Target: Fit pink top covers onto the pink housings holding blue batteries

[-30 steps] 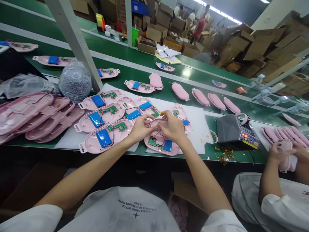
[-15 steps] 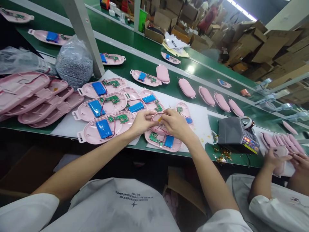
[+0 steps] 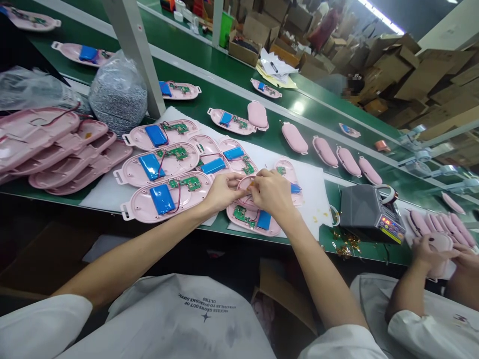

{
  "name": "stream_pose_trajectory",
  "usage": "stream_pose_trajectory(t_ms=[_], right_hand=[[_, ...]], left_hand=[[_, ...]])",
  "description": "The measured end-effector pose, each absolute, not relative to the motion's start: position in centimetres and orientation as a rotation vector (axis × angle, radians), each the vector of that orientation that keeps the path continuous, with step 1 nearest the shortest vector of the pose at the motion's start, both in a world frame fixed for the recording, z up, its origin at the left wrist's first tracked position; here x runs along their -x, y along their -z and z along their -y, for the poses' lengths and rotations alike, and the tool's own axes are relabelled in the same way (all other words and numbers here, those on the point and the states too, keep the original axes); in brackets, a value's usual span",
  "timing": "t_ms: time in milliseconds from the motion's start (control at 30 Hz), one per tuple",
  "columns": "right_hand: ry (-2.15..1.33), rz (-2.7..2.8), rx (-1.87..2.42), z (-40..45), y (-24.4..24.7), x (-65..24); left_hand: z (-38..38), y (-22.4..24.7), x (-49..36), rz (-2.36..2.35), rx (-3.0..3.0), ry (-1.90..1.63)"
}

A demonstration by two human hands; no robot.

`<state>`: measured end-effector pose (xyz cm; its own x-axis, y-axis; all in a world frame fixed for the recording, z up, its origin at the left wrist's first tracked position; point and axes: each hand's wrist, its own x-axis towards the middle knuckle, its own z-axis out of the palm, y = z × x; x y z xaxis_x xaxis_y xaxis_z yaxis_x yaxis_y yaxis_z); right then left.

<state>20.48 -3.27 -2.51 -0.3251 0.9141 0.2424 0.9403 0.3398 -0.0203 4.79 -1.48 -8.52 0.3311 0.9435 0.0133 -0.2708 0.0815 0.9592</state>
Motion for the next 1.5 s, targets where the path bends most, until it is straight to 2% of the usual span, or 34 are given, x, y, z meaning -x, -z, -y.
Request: stream_pose_trajectory(t_ms=[133, 267, 533, 667, 833, 933, 1067, 1200, 1333, 1500], right_hand=[[-0.017, 2.096, 1.842, 2.2, 1.8, -21.8], [-0.306, 2.118, 1.734, 1.6, 1.3, -22.9], [-0.227, 2.138, 1.603, 5.3, 1.4, -21.7], [-0.112, 2.272, 1.562, 10.0, 1.1, -21.5], [-0.332, 2.363, 1.633, 12.3, 3.5, -21.8], [-0.419, 2.283, 1.678, 11.3, 6.0, -21.7], [-0.494, 2.214, 1.688, 10.3, 8.2, -21.1], [-0.517, 2.079, 1.777, 10.3, 6.9, -22.7], [-0.361, 1.865, 1.848, 5.5, 1.6, -24.9], [-0.17, 1.745, 1.969, -13.9, -3.8, -20.1]], left_hand=[[1.7, 8.9, -4.8, -0.885, -1.05, -1.071], [1.7, 9.1, -4.5, -0.883, -1.204, -1.041], [2.4, 6.8, -2.2, -0.791, -1.859, -0.816], [3.6, 5.7, -0.5, -0.546, -2.132, -0.56], [2.8, 5.0, -0.5, -0.015, -2.563, -0.372], [1.4, 3.2, -1.0, 0.132, -2.802, -0.202], [-2.9, -1.4, -1.3, -0.027, -2.798, 0.028], [-10.7, -5.7, -2.1, -0.686, -2.756, -0.288], [-16.6, -6.5, -3.3, -0.919, -2.771, -0.47], [-20.1, -4.9, -1.7, -1.098, -2.798, -0.436]])
